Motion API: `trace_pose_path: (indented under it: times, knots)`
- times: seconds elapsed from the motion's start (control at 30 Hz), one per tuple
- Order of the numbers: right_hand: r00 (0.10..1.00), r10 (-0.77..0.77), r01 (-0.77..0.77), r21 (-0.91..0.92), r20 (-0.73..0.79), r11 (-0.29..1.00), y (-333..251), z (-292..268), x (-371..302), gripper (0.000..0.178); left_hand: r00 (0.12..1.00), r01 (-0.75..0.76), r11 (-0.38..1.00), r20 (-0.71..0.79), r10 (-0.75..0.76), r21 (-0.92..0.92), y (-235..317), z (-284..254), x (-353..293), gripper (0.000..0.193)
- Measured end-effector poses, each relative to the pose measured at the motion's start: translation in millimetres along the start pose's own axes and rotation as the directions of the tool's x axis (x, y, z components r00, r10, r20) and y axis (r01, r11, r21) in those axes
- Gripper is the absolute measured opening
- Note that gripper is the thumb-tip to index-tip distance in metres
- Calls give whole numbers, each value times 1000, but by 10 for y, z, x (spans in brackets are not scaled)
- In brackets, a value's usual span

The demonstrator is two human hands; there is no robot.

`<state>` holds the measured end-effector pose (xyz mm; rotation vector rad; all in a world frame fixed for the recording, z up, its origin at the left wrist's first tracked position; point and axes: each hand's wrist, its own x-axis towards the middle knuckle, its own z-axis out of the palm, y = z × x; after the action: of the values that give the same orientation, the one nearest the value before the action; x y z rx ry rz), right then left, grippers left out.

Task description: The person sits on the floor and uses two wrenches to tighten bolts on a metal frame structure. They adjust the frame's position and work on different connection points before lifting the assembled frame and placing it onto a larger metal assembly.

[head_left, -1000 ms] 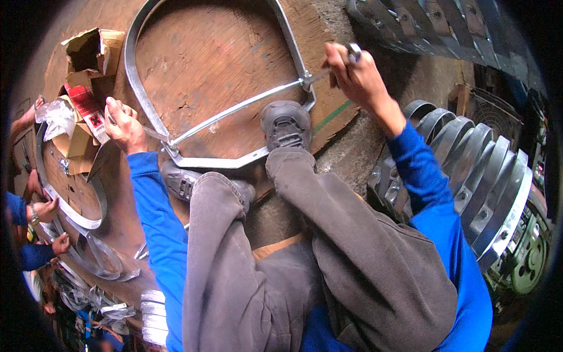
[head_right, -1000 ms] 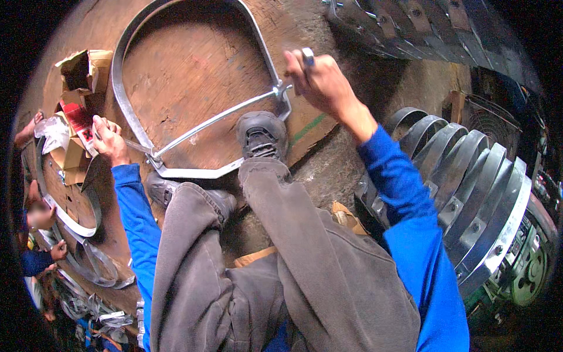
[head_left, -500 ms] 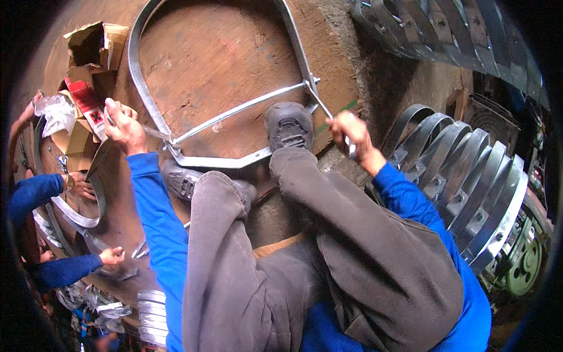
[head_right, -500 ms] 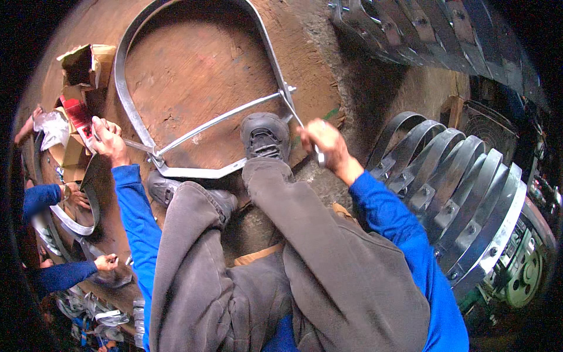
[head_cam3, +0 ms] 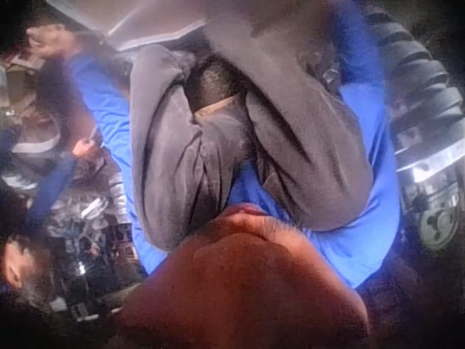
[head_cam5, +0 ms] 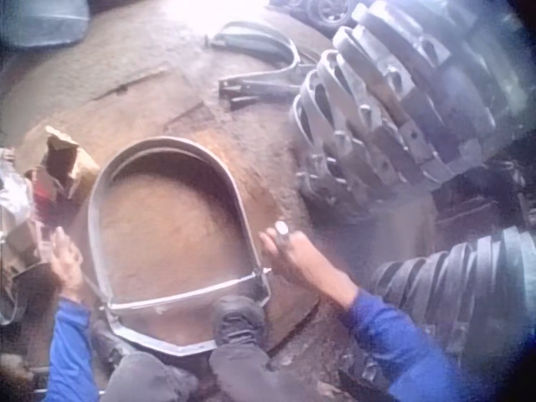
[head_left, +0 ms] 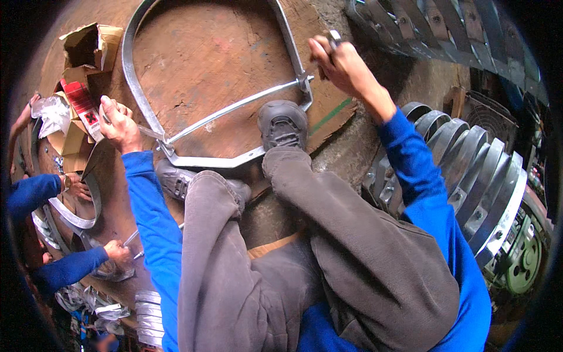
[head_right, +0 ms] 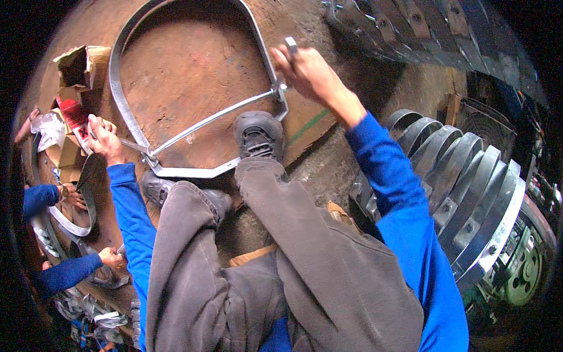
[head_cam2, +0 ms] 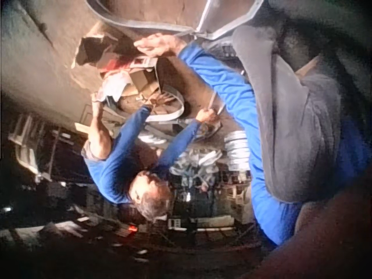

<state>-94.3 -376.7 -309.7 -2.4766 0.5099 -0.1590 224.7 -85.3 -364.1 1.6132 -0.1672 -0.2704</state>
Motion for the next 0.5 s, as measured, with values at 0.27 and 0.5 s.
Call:
trace_pose_path:
  times: [0.27, 0.5]
  knots:
    - [958, -73, 89, 43, -278, 995, -121, 483, -470, 8, 1000, 4, 1000, -19, -4, 4, 61, -110, 24, 37]
    - [971, -17, 48, 124, -239, 991, -291, 587, -1681, 7, 999, 28, 999, 20, -27, -24, -24, -11, 28, 39]
